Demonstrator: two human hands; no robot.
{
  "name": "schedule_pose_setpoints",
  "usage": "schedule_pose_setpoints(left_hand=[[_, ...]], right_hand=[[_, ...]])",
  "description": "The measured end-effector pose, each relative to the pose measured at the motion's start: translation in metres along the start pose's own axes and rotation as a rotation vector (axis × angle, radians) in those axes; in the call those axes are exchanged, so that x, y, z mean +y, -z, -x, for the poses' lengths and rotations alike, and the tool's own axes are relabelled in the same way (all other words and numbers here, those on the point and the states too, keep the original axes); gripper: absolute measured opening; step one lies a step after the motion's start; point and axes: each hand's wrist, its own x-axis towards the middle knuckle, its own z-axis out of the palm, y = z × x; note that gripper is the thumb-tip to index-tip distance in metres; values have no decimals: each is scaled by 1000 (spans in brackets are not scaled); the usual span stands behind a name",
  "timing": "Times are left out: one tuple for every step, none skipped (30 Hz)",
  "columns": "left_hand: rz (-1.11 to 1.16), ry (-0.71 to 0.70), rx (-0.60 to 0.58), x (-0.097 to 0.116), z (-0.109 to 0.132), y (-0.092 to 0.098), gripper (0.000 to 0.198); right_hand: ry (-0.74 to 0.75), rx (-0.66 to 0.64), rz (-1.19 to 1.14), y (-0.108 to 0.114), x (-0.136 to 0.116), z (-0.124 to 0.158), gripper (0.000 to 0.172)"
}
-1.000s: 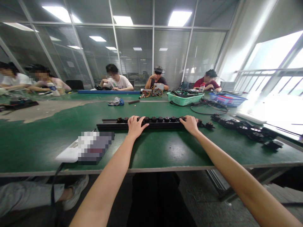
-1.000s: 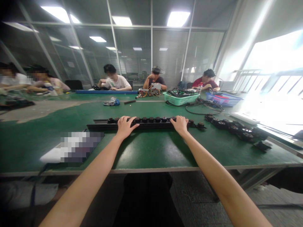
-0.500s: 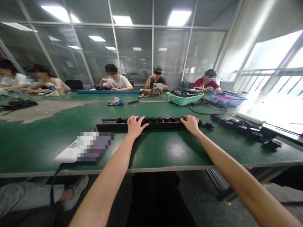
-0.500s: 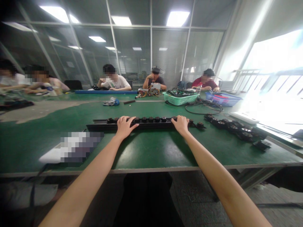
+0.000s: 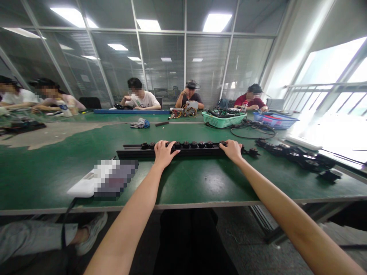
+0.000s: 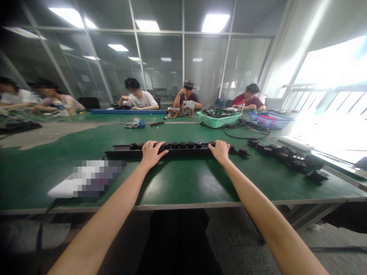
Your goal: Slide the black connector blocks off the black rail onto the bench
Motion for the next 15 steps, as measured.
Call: schedule_pose_setpoints(left_hand=[[1,2,-4,1,0,1,59],[2,5,-7,1,0,1,59],[3,8,-10,2,0,2,59],[4,12,-12,2,1,2,59],[4,14,-13,2,1,3,59],[5,14,-13,2,1,3,59],[6,12,-11,2,1,3,59],[6,10,-8,2,1,3,59],[7,7,-6,2,1,3,59],[7,5,-5,2,1,2,58],[7,5,-5,1,1,2,58],[7,5,-6,1,0,2,58],[6,7,-6,1,0,2,58],[6,9,-5,1,0,2,58],[6,10,-4,1,1,2,58]], right_hand=[[0,0,0,0,0,0,39],[0,1,-2,0,1,0,39],[0,2,-3,0,1,0,39],[-1,4,-5,0,2,-1,39],[-3,5,-7,0,2,-1,39],[-7,6,-8,0,3,-1,39],[-12,6,-7,0,3,-1,39],[-17,6,-5,-1,4,-2,39],[-21,5,-2,-1,4,-2,39],[-24,6,2,-1,5,-2,39],[-26,6,4,-2,6,-3,39],[-27,8,5,-2,6,-3,38],[-27,9,6,-2,6,-3,38],[-28,9,5,-2,7,-4,38],[-29,7,5,-1,7,-4,37]])
